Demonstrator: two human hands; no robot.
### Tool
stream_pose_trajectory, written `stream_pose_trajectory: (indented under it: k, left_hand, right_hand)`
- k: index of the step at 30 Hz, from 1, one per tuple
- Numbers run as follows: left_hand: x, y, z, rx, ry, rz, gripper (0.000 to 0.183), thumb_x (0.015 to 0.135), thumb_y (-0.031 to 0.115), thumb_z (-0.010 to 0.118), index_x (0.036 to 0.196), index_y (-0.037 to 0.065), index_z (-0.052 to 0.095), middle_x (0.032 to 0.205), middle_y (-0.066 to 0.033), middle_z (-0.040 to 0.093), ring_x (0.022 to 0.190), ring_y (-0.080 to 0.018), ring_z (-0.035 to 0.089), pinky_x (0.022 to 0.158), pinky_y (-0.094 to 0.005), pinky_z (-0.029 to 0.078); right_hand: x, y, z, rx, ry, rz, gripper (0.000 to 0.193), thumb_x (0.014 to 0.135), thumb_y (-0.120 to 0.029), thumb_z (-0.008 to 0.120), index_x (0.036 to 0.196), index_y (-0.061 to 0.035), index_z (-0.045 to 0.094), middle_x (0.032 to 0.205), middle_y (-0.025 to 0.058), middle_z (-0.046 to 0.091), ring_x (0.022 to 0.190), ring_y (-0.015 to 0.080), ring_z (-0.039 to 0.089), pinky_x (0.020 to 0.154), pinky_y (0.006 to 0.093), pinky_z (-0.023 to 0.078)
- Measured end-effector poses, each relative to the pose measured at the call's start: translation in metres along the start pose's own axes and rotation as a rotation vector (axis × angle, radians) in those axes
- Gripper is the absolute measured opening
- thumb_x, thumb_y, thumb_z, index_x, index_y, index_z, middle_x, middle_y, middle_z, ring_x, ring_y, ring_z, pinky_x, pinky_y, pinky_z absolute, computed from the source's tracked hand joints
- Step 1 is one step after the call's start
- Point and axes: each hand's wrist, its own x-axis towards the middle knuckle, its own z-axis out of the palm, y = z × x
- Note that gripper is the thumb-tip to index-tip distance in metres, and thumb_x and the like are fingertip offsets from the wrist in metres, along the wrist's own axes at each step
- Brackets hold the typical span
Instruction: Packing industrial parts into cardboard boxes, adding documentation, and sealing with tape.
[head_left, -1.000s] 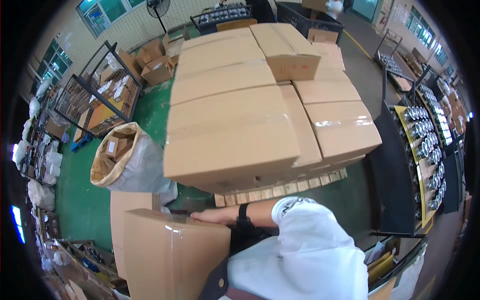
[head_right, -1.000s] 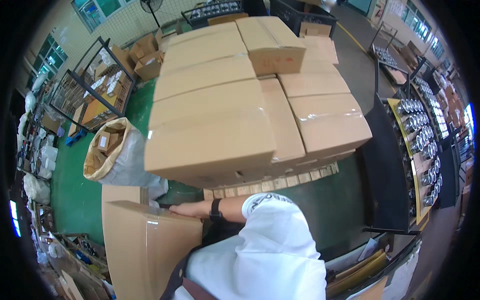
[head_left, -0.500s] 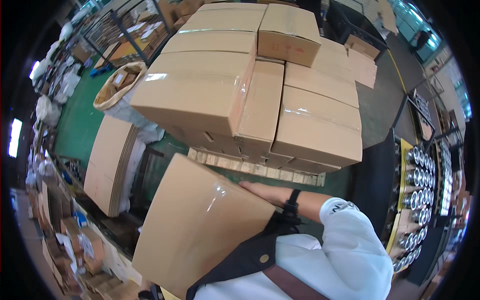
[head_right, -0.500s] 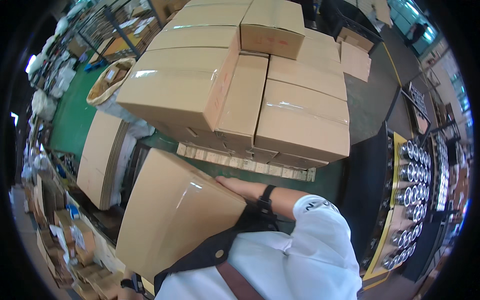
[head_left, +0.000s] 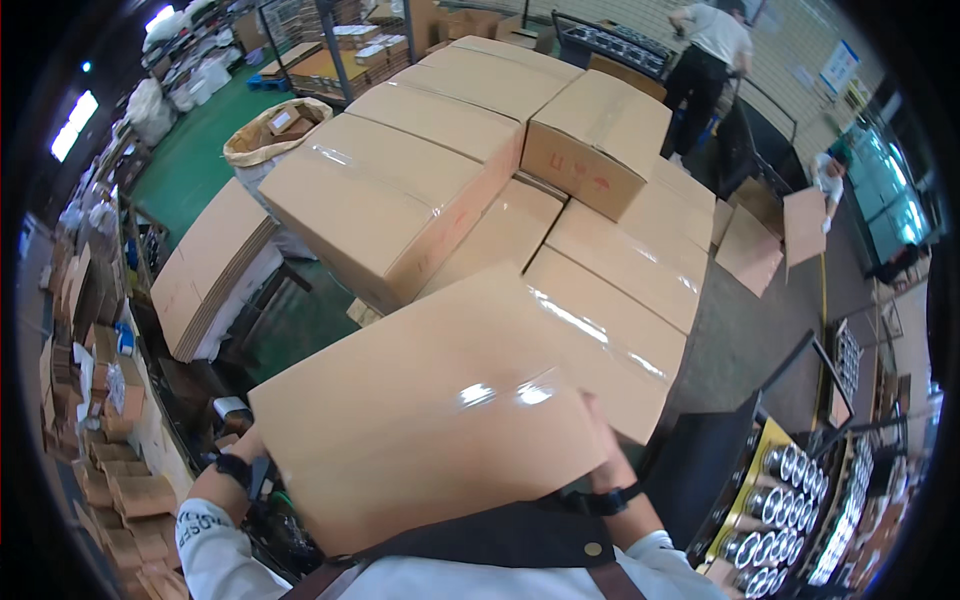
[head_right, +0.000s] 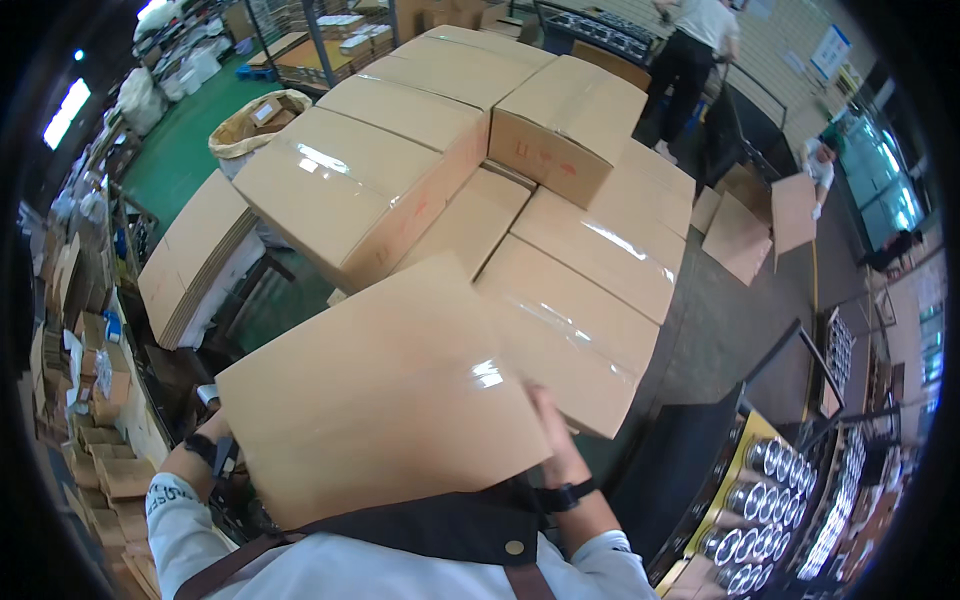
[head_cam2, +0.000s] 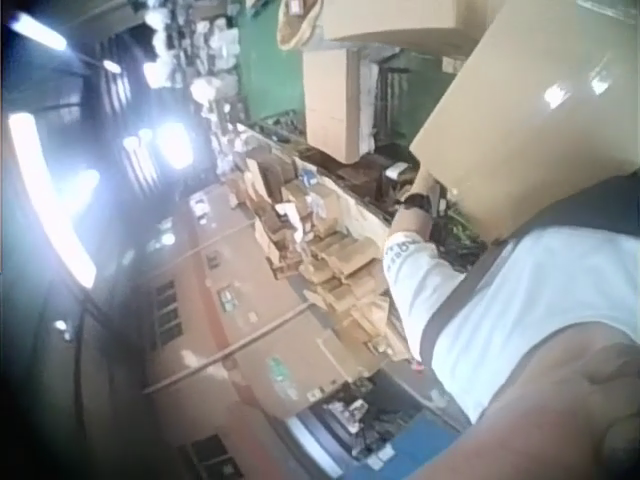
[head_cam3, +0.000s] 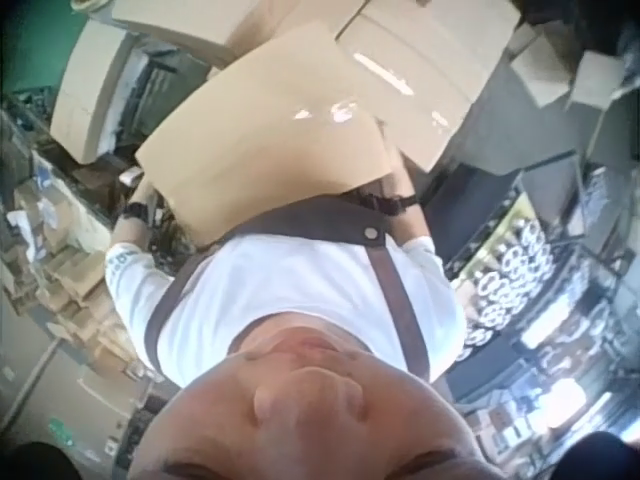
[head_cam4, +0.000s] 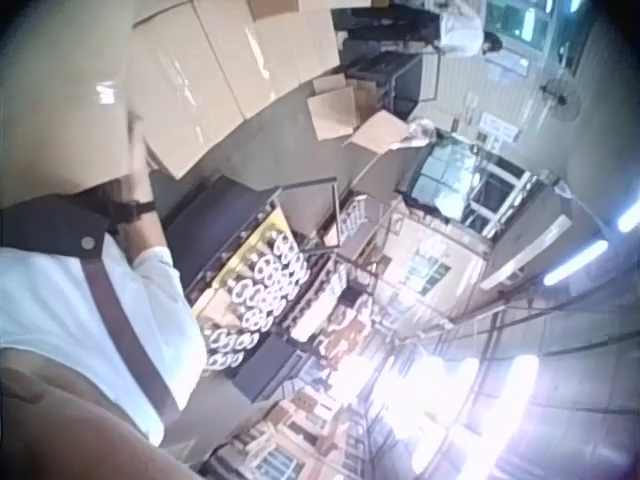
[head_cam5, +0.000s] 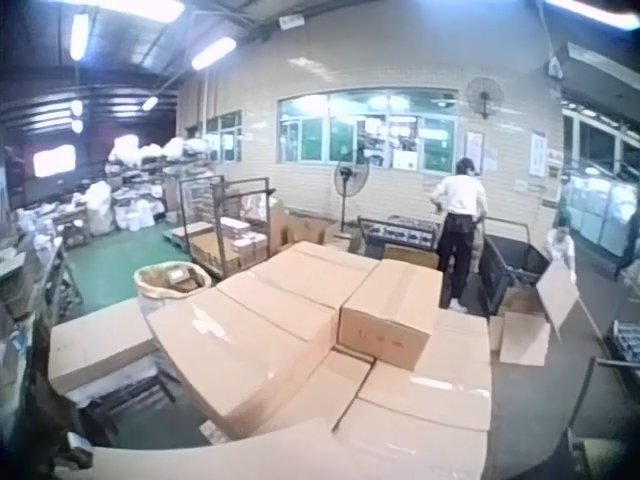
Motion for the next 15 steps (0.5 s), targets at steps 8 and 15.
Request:
stream_pose_trajectory:
  k: [8,15]
  left_hand:
    - [0.053,-0.003,0.071,-0.076,0.141,0.031,0.062,0.094,0.055,0.043,0.131,0.005,0.049,0.128,-0.0136,0.055,0.114,-0.0288,0.055,0.097,-0.041,0.046]
    - [0.141,0.011,0.119,-0.894,0.404,0.061,0.05,0.098,0.042,0.04,0.126,0.002,0.051,0.123,-0.0152,0.057,0.11,-0.0268,0.058,0.095,-0.0403,0.048]
  right_hand:
    - [0.118,-0.151,-0.09,0.338,0.098,-0.186,0.059,0.097,-0.046,0.032,0.125,0.0017,0.053,0.119,0.0161,0.061,0.109,0.0273,0.059,0.092,0.0356,0.048]
    - [0.265,-0.22,-0.092,0.085,0.255,-0.228,0.055,0.097,-0.043,0.034,0.124,0.001,0.054,0.124,0.0167,0.057,0.11,0.0265,0.057,0.094,0.0376,0.047]
